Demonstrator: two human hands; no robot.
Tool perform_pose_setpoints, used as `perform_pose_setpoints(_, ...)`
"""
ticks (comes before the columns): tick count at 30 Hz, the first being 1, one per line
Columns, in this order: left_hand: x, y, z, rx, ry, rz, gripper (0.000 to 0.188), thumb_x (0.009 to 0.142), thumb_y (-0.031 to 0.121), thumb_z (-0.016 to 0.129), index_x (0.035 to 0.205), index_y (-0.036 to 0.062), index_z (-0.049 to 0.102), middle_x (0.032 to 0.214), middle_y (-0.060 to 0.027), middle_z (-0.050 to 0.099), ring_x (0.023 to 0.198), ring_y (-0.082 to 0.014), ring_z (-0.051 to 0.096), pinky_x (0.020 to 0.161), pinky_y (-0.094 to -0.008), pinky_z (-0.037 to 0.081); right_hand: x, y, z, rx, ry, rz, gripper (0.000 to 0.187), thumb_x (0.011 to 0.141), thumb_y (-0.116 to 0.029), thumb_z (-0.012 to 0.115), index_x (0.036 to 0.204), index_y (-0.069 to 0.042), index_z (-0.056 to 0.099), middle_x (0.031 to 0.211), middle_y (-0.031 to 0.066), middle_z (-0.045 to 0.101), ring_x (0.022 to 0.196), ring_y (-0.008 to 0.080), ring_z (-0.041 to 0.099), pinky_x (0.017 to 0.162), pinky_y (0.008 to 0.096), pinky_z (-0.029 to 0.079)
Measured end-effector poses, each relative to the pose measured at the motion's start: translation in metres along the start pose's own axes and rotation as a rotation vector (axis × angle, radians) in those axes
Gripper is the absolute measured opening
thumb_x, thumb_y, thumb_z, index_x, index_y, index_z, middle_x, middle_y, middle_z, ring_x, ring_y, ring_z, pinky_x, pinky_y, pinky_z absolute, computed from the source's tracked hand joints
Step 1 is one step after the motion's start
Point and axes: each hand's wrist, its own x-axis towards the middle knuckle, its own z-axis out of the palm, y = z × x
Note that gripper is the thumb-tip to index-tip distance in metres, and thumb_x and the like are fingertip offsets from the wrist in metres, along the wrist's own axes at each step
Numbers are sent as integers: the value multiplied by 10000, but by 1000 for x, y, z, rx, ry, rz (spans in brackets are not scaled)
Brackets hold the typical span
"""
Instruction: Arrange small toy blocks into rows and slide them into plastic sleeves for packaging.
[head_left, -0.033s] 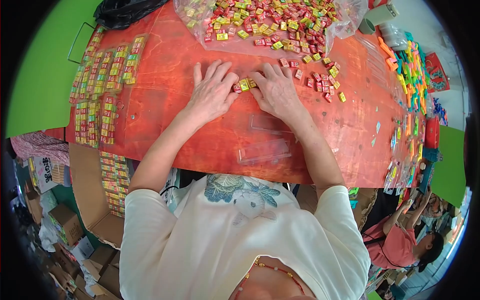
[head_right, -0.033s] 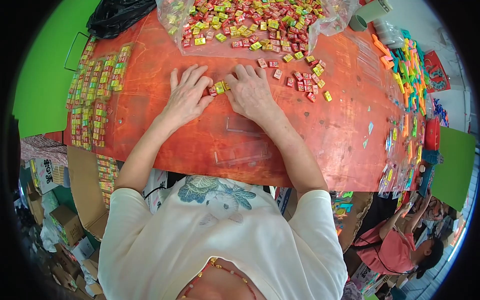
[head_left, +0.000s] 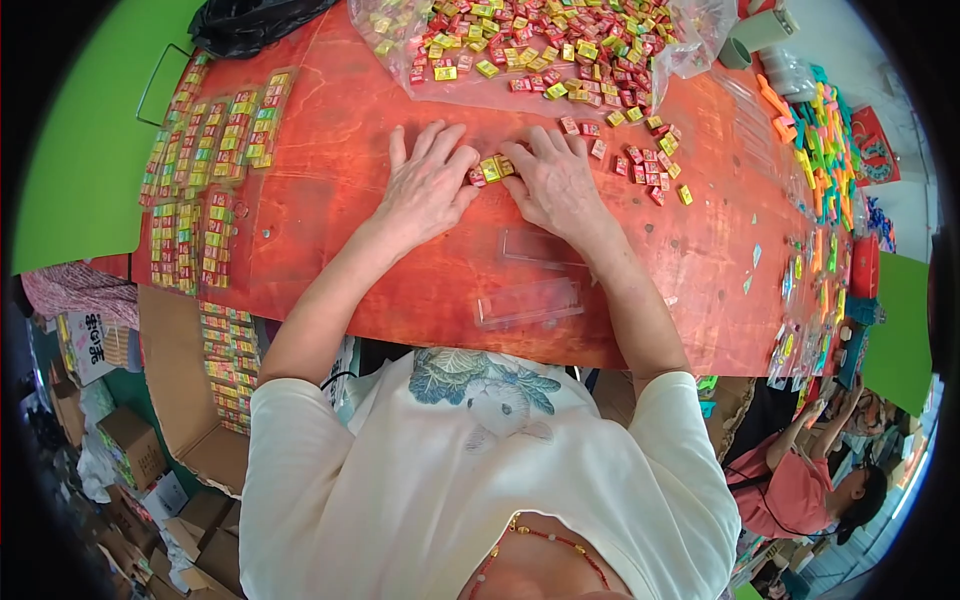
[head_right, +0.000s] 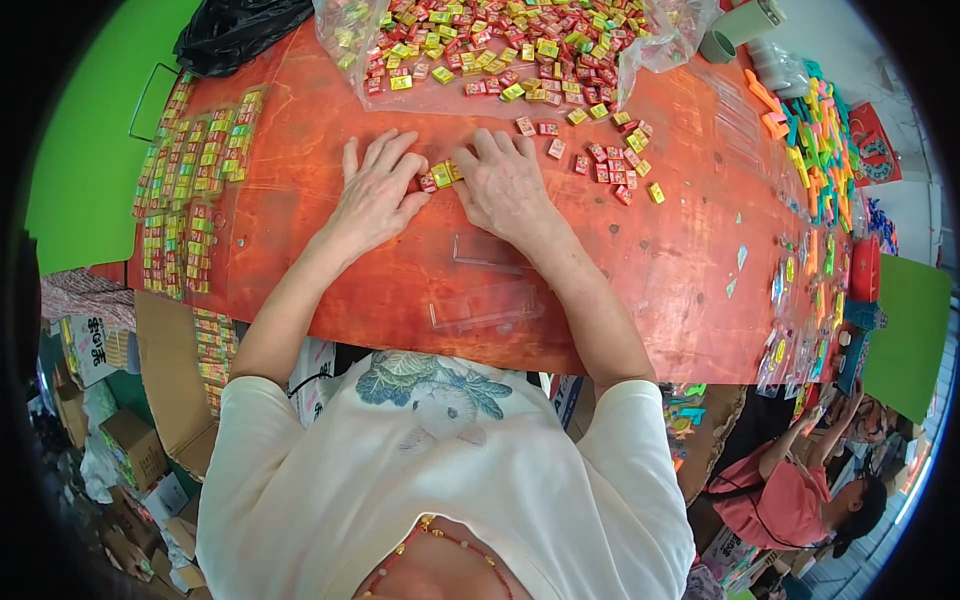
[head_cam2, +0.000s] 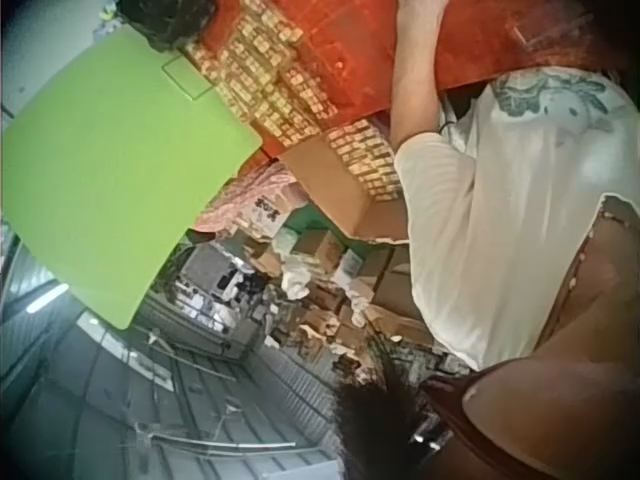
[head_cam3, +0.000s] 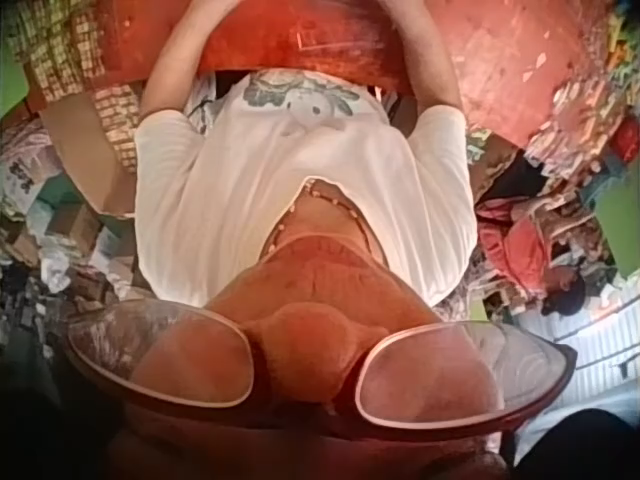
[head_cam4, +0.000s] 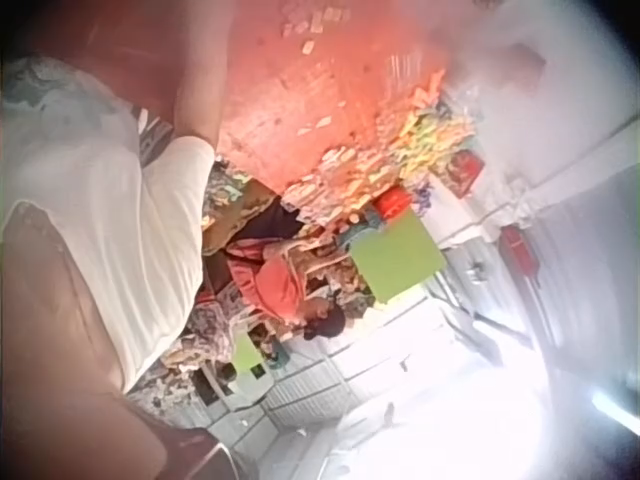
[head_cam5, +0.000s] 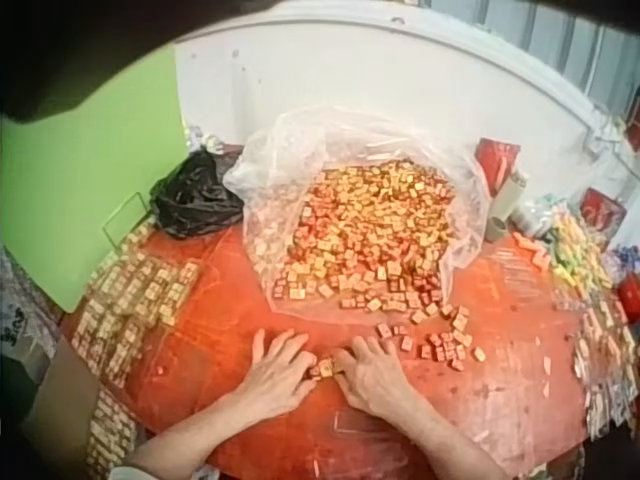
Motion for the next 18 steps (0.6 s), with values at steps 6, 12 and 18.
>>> perform_pose_setpoints(6, 0, 3, 2, -1, 5, -52, 520, 853, 351, 729, 1265, 92, 547, 1486, -193, 425, 1426, -395, 347, 1111, -709, 195, -19, 18, -13, -14, 99, 69, 376, 791, -187, 751, 1143, -102, 652, 1088, 77, 596, 1030, 275, 584, 926, 454, 421)
perform_pose_setpoints(12, 14, 17, 10, 50, -38, -38, 590, 878, 383, 695, 1344, 78, 501, 1517, -186, 400, 1434, -392, 333, 1118, -691, 198, -29, 29, -10, -69, 107, 125, 351, 808, -193, 736, 1141, -108, 664, 1043, 78, 600, 1010, 269, 585, 912, 450, 425)
perform_pose_setpoints(18, 27, 32, 21, 96, -15, -2, 548, 869, 351, 694, 1323, 93, 529, 1505, -191, 411, 1434, -401, 334, 1101, -703, 206, -26, 20, -7, -116, 83, 162, 361, 842, -181, 712, 1188, -92, 666, 1030, 90, 622, 1005, 273, 607, 900, 455, 430)
